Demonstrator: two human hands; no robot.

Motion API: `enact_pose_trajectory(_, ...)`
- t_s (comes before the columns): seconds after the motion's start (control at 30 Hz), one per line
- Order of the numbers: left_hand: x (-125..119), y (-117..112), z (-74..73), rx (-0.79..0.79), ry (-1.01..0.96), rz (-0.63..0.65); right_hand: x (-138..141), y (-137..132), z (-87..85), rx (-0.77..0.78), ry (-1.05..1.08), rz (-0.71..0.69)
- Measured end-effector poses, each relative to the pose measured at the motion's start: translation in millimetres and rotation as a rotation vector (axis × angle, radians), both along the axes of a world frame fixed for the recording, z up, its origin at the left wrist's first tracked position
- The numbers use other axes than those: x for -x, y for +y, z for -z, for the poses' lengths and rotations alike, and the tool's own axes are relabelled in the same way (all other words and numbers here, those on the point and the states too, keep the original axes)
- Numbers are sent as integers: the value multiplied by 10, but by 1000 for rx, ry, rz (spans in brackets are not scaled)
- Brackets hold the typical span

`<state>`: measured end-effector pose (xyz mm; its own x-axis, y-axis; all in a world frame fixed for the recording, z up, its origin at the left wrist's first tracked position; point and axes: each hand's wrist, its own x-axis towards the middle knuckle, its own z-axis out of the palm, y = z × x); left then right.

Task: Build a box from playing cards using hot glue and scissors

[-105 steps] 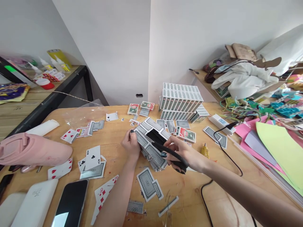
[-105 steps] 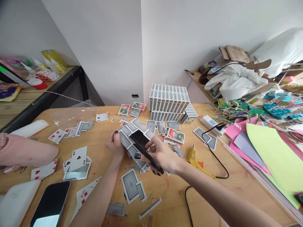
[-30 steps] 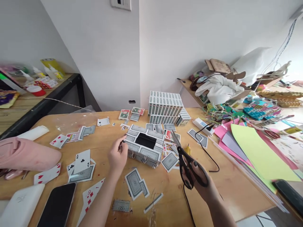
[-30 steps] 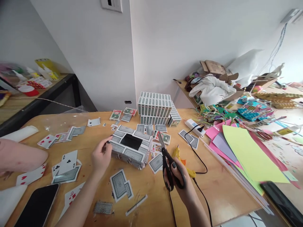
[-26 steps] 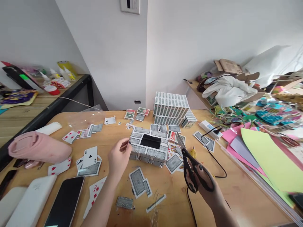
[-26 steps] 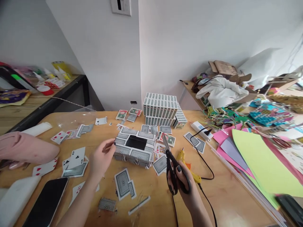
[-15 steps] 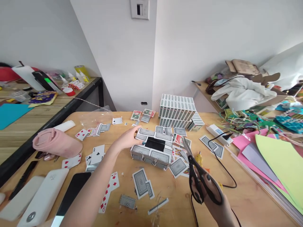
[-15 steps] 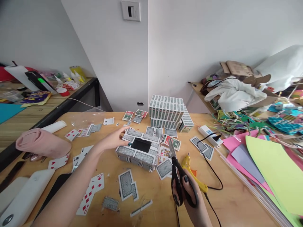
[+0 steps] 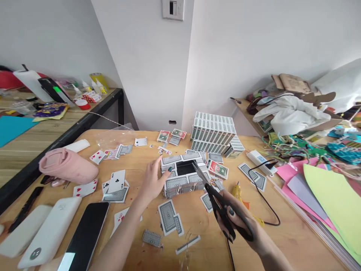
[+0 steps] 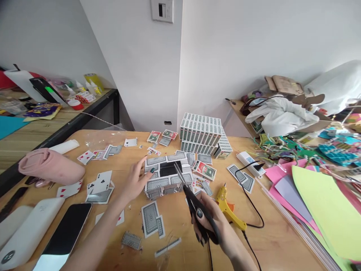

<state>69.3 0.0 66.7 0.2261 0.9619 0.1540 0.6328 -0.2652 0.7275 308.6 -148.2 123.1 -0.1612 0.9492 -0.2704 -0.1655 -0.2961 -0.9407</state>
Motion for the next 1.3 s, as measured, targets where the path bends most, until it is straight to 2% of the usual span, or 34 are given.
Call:
enact_pose_trajectory(0.07,23,8,-46,-115,7,82,-20,111,-121,1,-49,-77)
enact_pose_trajectory(0.13,40,59,-142,-229,54,219,-42,189,-204,13,-98,-120)
enact_pose_trajectory(0.23,17,200,-273,-349,137,437,-57,236,-246,30,-124,-98)
enact_pose_trajectory(0.3,-33,306,-308,-387,167,542,-53,231,-232,47,-112,-76)
enact_pose_trajectory(0.4,-117,422,-297,-395,171,643,-37,194,-184,82,-104,-55)
enact_pose_trajectory(0.53,-174,472,-264,-391,141,693,-27,147,-132,133,-85,-5)
enact_pose_trajectory(0.7,-172,460,-238,-388,127,649,6,143,-95,118,-53,-32)
enact_pose_trajectory(0.87,-190,421,-190,-386,84,570,135,78,-110,88,-147,-80)
enact_pose_trajectory(0.97,-216,381,-155,-385,40,503,225,40,-172,139,-318,-89)
enact_pose_trajectory(1.07,-232,327,-108,-393,-42,434,285,80,-257,126,-582,-123)
enact_pose_trajectory(1.13,-230,282,-57,-397,-130,341,308,143,-316,86,-742,-161)
enact_pose_trajectory(1.3,-237,149,138,-315,-366,-40,364,271,-422,-25,-1008,-225)
